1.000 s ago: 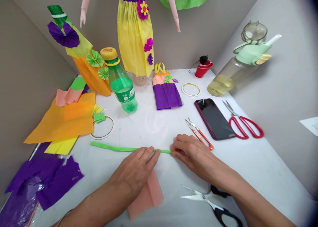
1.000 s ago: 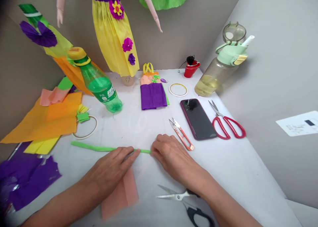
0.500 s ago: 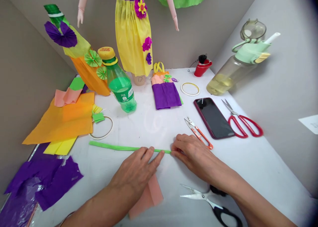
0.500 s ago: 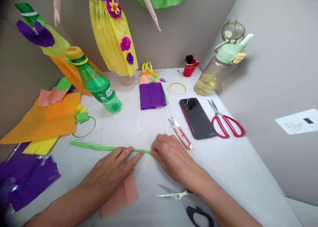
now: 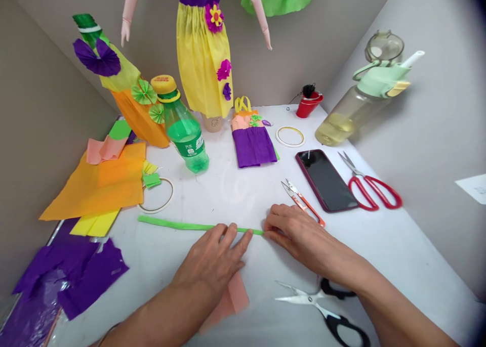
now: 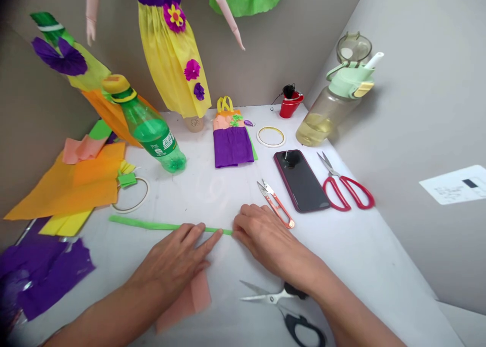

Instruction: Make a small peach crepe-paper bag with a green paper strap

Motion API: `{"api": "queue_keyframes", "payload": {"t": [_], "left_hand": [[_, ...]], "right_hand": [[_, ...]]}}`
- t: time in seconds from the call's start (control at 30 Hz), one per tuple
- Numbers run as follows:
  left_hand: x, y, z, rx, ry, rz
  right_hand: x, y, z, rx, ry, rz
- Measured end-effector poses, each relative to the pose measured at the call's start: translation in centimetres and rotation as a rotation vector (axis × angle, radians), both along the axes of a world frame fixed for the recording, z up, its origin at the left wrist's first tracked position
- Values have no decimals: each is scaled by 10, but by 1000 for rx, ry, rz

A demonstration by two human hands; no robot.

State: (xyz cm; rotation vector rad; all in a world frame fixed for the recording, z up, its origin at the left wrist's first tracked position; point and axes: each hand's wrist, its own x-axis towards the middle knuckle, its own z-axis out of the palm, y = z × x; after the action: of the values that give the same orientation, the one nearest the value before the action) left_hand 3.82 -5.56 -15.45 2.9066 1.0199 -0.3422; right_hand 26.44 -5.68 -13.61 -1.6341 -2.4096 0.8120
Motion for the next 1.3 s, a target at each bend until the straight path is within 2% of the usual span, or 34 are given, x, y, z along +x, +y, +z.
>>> {"api": "queue_keyframes", "payload": {"t": [0.23, 0.53, 0.87, 1.03, 1.3], "left_hand": [[2, 1, 1, 11, -17, 15], [5, -5, -12, 75, -102, 26], [17, -7, -14, 109, -105, 61], [21, -6, -7, 70, -47, 61], [35, -10, 15, -37, 29, 131]], "right_hand": [[-3, -2, 2, 10, -46, -38], [8, -1, 15, -4, -67, -71], [9, 0, 21, -30, -48, -117], [13, 0, 16, -14, -28, -104], [14, 1, 14, 2, 17, -78]]}}
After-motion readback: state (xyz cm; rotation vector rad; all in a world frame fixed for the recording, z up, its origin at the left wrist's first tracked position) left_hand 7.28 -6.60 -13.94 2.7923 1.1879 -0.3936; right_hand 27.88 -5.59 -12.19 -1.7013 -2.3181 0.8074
